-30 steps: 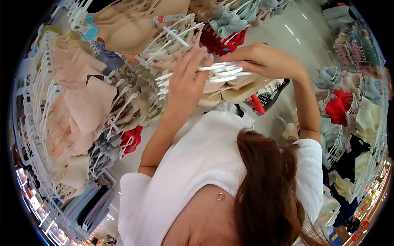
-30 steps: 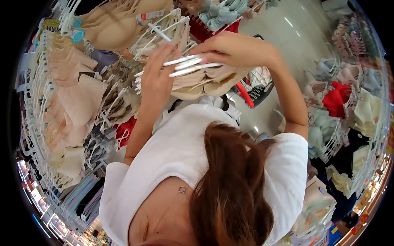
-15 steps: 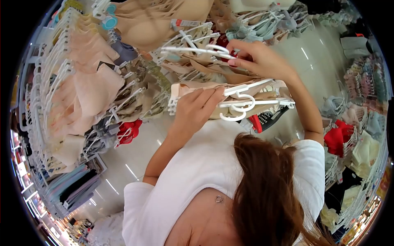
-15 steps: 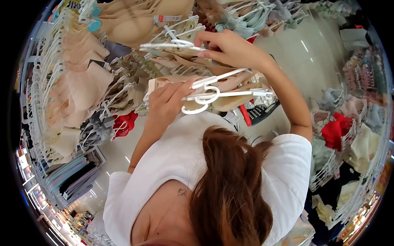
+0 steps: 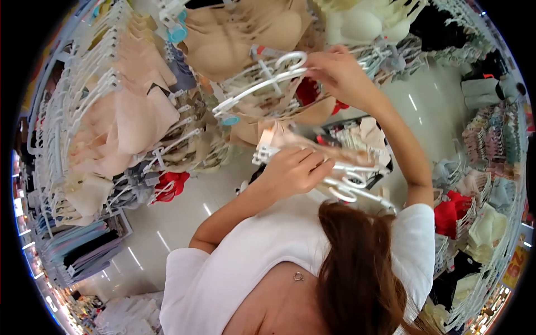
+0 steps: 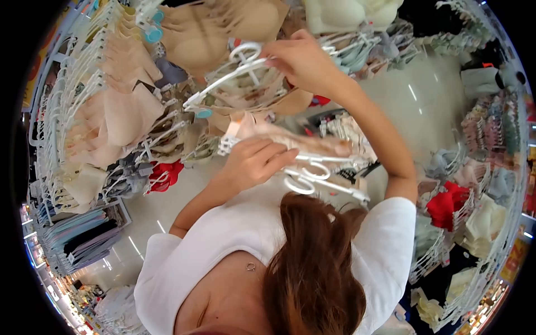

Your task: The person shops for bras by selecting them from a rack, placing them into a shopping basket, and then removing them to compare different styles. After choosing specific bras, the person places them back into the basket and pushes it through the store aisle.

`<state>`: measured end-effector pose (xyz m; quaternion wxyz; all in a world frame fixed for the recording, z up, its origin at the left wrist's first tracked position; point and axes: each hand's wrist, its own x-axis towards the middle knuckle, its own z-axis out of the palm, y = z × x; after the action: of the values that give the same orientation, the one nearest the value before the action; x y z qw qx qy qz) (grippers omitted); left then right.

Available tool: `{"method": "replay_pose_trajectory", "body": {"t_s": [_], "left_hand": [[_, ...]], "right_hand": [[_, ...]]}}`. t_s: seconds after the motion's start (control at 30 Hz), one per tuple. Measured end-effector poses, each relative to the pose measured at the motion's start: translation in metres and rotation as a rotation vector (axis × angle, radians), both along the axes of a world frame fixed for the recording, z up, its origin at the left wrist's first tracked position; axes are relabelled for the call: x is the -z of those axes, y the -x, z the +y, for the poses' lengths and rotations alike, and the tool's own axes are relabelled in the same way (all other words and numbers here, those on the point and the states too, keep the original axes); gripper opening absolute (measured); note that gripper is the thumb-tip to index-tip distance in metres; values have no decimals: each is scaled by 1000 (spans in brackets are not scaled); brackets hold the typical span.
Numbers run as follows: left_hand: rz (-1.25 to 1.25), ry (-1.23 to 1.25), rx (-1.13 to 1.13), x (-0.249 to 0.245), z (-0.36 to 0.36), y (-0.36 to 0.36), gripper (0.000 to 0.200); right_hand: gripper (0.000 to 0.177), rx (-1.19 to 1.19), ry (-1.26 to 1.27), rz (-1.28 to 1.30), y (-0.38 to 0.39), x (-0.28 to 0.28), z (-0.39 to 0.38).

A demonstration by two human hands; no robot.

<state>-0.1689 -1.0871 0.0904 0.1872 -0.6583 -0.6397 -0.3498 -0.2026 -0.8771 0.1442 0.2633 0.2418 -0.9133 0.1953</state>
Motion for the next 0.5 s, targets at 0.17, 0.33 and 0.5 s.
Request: {"method": "replay_pose_trajectory", "body": {"t_s": [0.17,0.33,0.5], "left_hand": [[-140,16,-16,5,1,4,25],[-134,-19,-42,0,-5,6,23],[-194,-17,-131,5,-19,8,18]], "right_hand": [[13,294,14,145,16,-56,20],[17,387,-109,267,53,-98,19],[19,229,86,203,110,-106,12]]}}
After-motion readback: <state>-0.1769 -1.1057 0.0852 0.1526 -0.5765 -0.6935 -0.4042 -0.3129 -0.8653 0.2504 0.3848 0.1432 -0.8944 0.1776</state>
